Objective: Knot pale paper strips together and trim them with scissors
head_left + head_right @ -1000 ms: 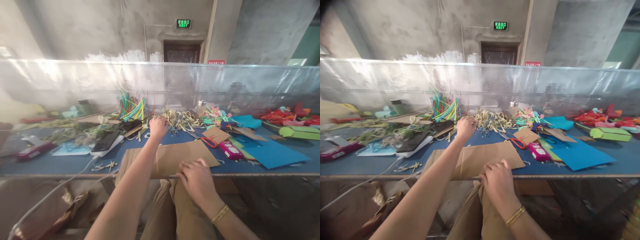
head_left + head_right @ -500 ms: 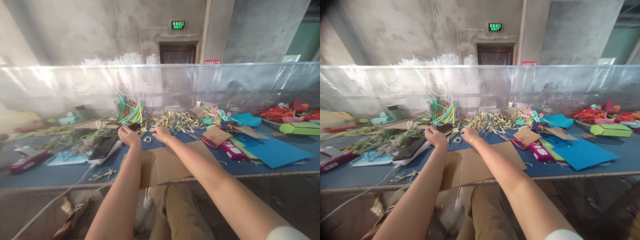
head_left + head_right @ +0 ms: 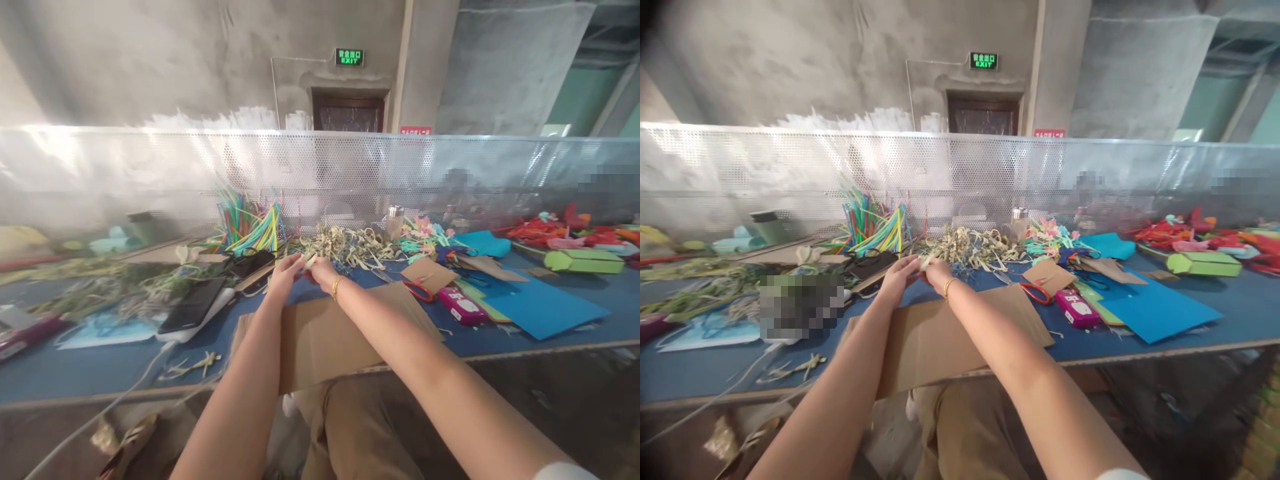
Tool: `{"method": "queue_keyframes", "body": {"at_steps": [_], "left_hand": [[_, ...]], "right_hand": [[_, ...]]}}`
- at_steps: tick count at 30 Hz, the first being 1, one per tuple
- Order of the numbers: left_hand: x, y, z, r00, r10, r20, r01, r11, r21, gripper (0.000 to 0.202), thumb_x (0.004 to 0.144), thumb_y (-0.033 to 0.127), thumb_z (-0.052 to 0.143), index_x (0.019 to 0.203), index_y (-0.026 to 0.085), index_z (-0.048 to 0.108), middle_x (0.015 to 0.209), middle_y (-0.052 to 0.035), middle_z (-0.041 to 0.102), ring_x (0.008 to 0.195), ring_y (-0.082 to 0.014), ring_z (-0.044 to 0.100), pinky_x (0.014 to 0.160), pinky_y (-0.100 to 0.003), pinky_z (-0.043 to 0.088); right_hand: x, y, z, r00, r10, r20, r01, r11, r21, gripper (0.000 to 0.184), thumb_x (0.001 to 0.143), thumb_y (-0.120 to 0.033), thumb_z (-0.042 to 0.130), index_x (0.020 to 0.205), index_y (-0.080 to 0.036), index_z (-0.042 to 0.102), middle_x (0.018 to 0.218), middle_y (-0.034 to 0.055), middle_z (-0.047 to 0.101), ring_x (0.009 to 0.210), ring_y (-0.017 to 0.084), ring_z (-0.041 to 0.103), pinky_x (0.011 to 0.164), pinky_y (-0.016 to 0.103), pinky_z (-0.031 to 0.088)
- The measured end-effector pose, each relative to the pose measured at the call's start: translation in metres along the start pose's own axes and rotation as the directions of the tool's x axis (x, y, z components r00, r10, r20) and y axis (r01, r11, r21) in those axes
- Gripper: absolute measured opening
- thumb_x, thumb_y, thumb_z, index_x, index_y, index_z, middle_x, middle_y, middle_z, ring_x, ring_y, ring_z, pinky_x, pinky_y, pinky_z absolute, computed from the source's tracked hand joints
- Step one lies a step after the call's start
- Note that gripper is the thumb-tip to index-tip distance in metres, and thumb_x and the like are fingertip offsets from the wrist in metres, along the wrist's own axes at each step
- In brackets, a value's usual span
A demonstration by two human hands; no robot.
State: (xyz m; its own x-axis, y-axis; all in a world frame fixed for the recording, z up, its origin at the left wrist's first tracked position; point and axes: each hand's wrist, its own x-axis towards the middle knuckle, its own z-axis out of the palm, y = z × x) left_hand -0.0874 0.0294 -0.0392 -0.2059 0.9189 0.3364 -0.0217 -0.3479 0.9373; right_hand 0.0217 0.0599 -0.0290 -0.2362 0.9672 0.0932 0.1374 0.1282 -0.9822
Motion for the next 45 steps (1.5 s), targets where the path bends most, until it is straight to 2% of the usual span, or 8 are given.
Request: {"method": "queue_keyframes", "body": {"at_steps": [5, 12, 19, 27, 31, 38, 42, 45], "left_hand": [[-0.003, -0.002, 0.003, 0.996, -0.079, 0.037, 0.08, 0.995, -0.055, 0.046, 0.048, 0.035, 0.083, 0.087, 0.015, 0.068, 0.068, -0.0012, 0.064, 0.054, -0.0098, 0.053, 0.052, -0.022, 0.038], [0.003, -0.003, -0.006, 0.947, -0.05, -0.319, -0.004, 0.986, -0.166, 0.038, 0.052, 0.042, 0.079, 0.066, 0.016, 0.056, 0.053, 0.0042, 0.051, 0.042, -0.0045, 0.037, 0.041, -0.019, 0.024], [0.005, -0.003, -0.008, 0.889, -0.04, -0.457, 0.007, 0.997, -0.075, 0.034, 0.062, 0.047, 0.067, 0.068, 0.018, 0.05, 0.053, 0.0058, 0.043, 0.043, -0.0057, 0.034, 0.043, -0.02, 0.026], [0.008, -0.014, -0.003, 0.898, 0.092, -0.43, 0.019, 0.969, 0.248, 0.036, 0.069, 0.047, 0.063, 0.087, 0.016, 0.059, 0.075, -0.0028, 0.061, 0.068, -0.0149, 0.055, 0.063, -0.026, 0.043], [0.007, -0.018, -0.005, 0.896, 0.131, -0.424, 0.058, 0.913, 0.405, 0.029, 0.068, 0.04, 0.066, 0.087, 0.018, 0.063, 0.082, -0.0054, 0.065, 0.077, -0.0207, 0.06, 0.073, -0.033, 0.045], [-0.002, -0.003, -0.003, 0.921, 0.196, -0.336, 0.011, 0.851, 0.525, 0.02, 0.074, 0.033, 0.061, 0.089, 0.021, 0.066, 0.088, -0.0058, 0.07, 0.08, -0.0241, 0.065, 0.074, -0.036, 0.047], [-0.007, 0.001, -0.001, 0.898, 0.317, -0.304, -0.096, 0.817, 0.568, 0.017, 0.077, 0.032, 0.058, 0.09, 0.023, 0.066, 0.086, -0.0053, 0.069, 0.08, -0.0236, 0.064, 0.077, -0.036, 0.048], [-0.01, 0.005, 0.006, 0.872, 0.429, -0.236, -0.179, 0.728, 0.661, 0.014, 0.08, 0.03, 0.055, 0.087, 0.023, 0.066, 0.086, -0.0063, 0.067, 0.082, -0.0244, 0.064, 0.076, -0.036, 0.048]], "right_hand": [[-0.021, 0.006, -0.018, 0.99, 0.087, 0.108, -0.095, 0.993, 0.067, 0.007, 0.08, -0.02, 0.064, 0.08, -0.014, 0.065, 0.057, -0.0017, 0.061, 0.049, 0.007, 0.054, 0.049, 0.016, 0.041], [-0.031, 0.007, -0.033, 0.972, 0.046, 0.229, -0.057, 0.998, 0.041, 0.011, 0.073, -0.021, 0.074, 0.071, -0.012, 0.068, 0.063, 0.0, 0.066, 0.051, 0.004, 0.051, 0.052, 0.016, 0.041], [-0.026, 0.009, -0.032, 0.984, -0.117, 0.133, 0.139, 0.975, -0.173, 0.025, 0.085, -0.034, 0.061, 0.079, -0.012, 0.072, 0.058, -0.0013, 0.061, 0.048, 0.004, 0.044, 0.05, 0.015, 0.035], [-0.013, 0.017, -0.062, 0.984, -0.138, -0.112, 0.081, 0.908, -0.411, 0.04, 0.09, -0.033, 0.045, 0.121, -0.015, 0.062, 0.096, 0.0068, 0.07, 0.079, 0.015, 0.063, 0.07, 0.023, 0.046], [-0.013, 0.013, -0.068, 0.958, -0.249, -0.146, 0.083, 0.723, -0.685, 0.053, 0.081, -0.038, 0.06, 0.13, -0.019, 0.056, 0.126, 0.0127, 0.06, 0.114, 0.024, 0.055, 0.094, 0.031, 0.041], [0.023, -0.02, -0.083, 0.943, -0.268, -0.195, -0.043, 0.486, -0.873, 0.036, 0.089, -0.032, 0.045, 0.12, -0.026, 0.061, 0.12, 0.0081, 0.063, 0.114, 0.023, 0.056, 0.095, 0.034, 0.041], [0.047, -0.028, -0.106, 0.939, -0.231, -0.255, -0.132, 0.444, -0.886, 0.049, 0.089, -0.034, 0.045, 0.136, -0.021, 0.047, 0.132, 0.0167, 0.054, 0.123, 0.031, 0.05, 0.097, 0.046, 0.039], [0.057, -0.024, -0.1, 0.983, -0.111, -0.145, -0.089, 0.403, -0.911, 0.046, 0.086, -0.03, 0.05, 0.128, -0.012, 0.055, 0.125, 0.0221, 0.058, 0.112, 0.031, 0.058, 0.088, 0.041, 0.046]]}}
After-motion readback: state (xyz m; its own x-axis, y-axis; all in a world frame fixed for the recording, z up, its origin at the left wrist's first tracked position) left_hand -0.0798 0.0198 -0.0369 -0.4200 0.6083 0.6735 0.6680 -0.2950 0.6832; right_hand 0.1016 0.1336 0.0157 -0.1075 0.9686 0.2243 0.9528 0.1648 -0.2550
